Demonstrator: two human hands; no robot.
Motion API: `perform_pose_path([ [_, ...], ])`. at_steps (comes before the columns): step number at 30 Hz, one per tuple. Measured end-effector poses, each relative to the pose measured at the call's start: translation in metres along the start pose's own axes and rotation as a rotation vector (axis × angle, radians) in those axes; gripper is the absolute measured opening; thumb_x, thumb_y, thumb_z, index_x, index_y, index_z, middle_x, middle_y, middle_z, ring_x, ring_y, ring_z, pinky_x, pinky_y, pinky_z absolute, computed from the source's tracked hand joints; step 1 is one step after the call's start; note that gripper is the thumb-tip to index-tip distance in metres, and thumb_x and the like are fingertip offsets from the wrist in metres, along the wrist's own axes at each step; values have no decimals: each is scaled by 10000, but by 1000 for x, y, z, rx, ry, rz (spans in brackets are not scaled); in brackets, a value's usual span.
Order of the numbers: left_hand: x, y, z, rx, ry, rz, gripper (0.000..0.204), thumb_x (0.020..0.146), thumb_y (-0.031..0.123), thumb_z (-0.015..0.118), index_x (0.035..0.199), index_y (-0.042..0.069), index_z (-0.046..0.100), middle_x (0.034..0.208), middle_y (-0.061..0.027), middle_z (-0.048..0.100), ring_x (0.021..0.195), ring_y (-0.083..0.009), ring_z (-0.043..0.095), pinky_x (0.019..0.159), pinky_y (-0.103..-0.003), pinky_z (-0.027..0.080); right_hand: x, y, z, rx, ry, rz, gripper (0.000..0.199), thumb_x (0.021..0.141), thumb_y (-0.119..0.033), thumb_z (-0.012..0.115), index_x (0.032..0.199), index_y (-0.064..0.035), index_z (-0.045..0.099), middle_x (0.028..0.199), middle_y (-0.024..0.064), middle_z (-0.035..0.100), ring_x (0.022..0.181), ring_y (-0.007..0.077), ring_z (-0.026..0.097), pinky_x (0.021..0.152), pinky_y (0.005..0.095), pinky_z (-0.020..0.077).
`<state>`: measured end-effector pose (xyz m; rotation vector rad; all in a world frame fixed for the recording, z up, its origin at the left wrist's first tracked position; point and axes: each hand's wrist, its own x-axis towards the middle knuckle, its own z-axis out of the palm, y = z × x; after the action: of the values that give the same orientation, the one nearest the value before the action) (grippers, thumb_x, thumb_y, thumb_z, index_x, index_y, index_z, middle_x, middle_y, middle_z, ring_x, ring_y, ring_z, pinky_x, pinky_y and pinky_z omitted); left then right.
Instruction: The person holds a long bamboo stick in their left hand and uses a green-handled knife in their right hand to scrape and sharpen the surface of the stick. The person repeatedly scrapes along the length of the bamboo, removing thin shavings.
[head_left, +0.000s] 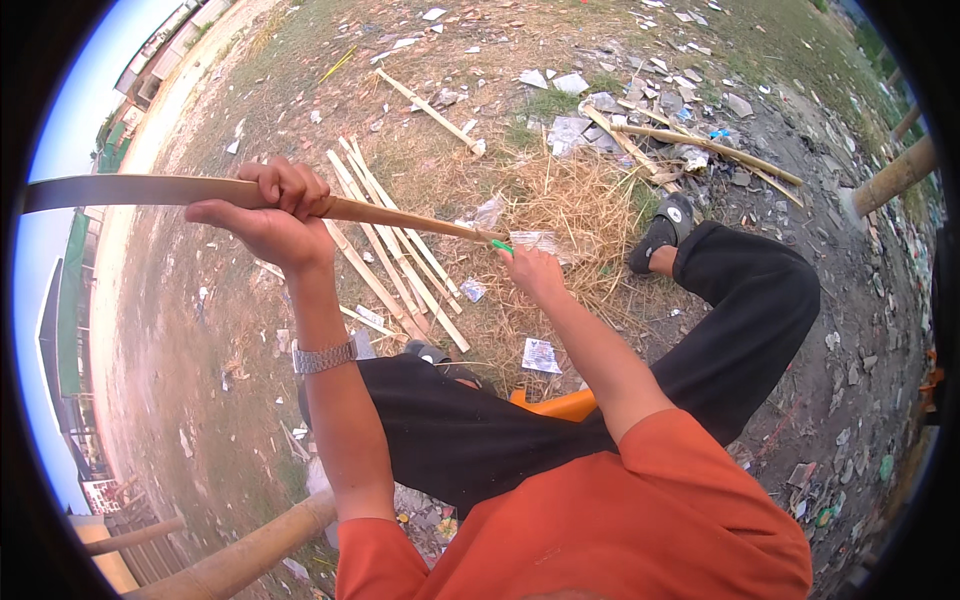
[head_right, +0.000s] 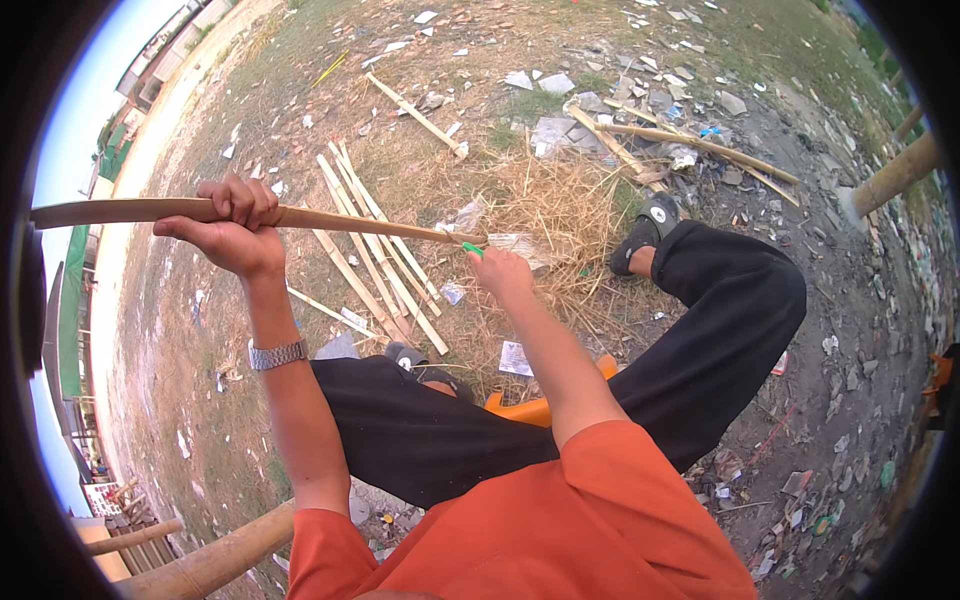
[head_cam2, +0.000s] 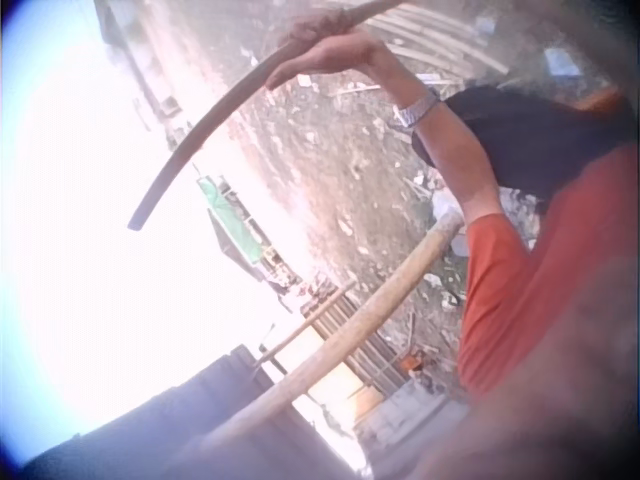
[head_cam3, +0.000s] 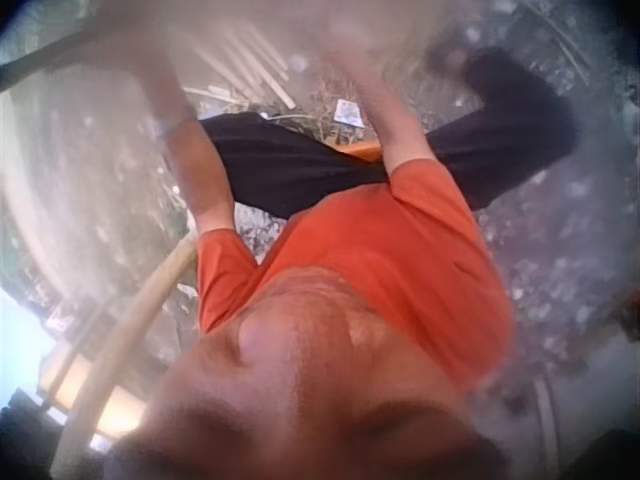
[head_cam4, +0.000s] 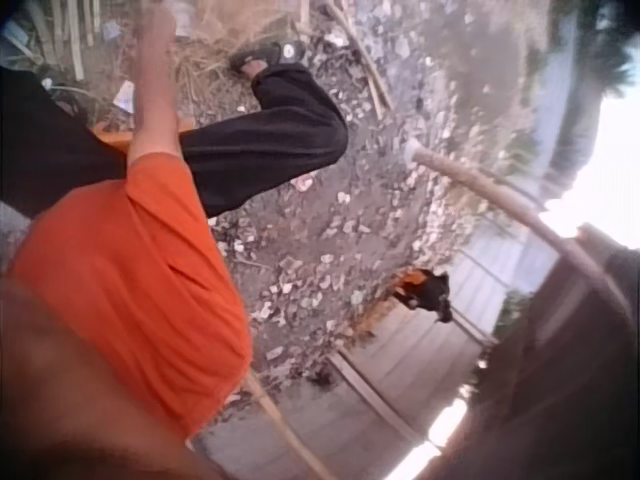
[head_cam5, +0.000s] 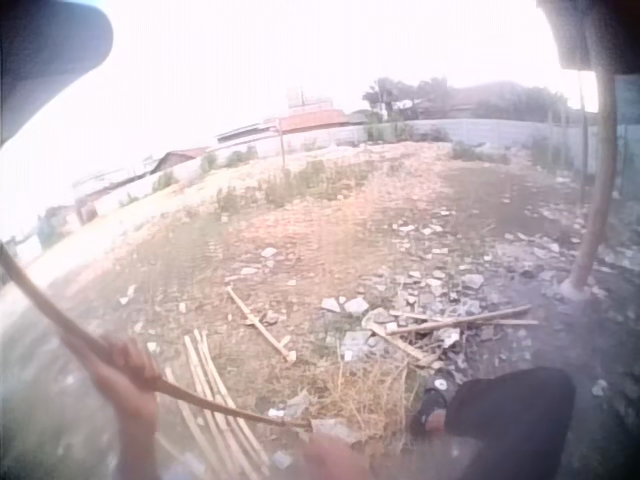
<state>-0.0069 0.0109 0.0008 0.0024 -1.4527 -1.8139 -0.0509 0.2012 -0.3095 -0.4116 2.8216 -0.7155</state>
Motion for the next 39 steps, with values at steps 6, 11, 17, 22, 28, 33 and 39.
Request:
perform_pose_path([
  [6,11,-2,1,-46,94,8,710,769,844,187,647,146,229,496,31,204,403,-90,216,392,-239,191,11,-24,-19,352,9,174,650,975,-493,289,895,40,654,824,300,629,854,429,627,774,510,475],
  [11,9,-3,3,-64,-34,-22,720,762,849,179,634,143,246,493,30,197,408,-94,197,402,-247,181,-2,-38,0,539,-144,147,672,977,-484,283,844,78,625,833,339,612,883,477,596,800,507,446],
  [17,-11,-1,11,-64,-109,-34,726,749,854,180,614,145,261,489,28,199,414,-95,172,410,-257,161,-8,-14,18,279,-77,233,662,960,-532,297,949,27,651,919,306,625,914,464,605,839,524,473],
  [22,-14,2,13,-32,-90,3,730,759,848,161,621,140,268,491,21,216,418,-97,171,407,-256,165,-9,-15,5,116,30,83,624,965,-517,307,942,14,633,842,249,650,854,423,634,783,506,493],
  [28,-4,-1,9,-14,-18,9,731,760,852,146,624,143,261,479,35,209,397,-84,194,372,-235,176,5,-33,-9,157,42,146,634,966,-509,307,871,25,634,794,235,652,808,409,640,760,492,494],
  [33,-6,-3,10,-15,-83,-6,729,751,855,155,627,146,269,487,32,210,416,-95,183,403,-251,177,-5,-29,21,577,-75,226,668,967,-508,286,842,47,635,792,291,627,800,476,608,756,530,455],
  [39,-14,0,11,-49,-159,52,723,769,841,120,625,146,256,467,36,201,395,-84,190,363,-232,190,-8,-1,24,40,160,55,605,960,-513,338,829,7,618,715,257,631,773,406,648,719,500,506],
])
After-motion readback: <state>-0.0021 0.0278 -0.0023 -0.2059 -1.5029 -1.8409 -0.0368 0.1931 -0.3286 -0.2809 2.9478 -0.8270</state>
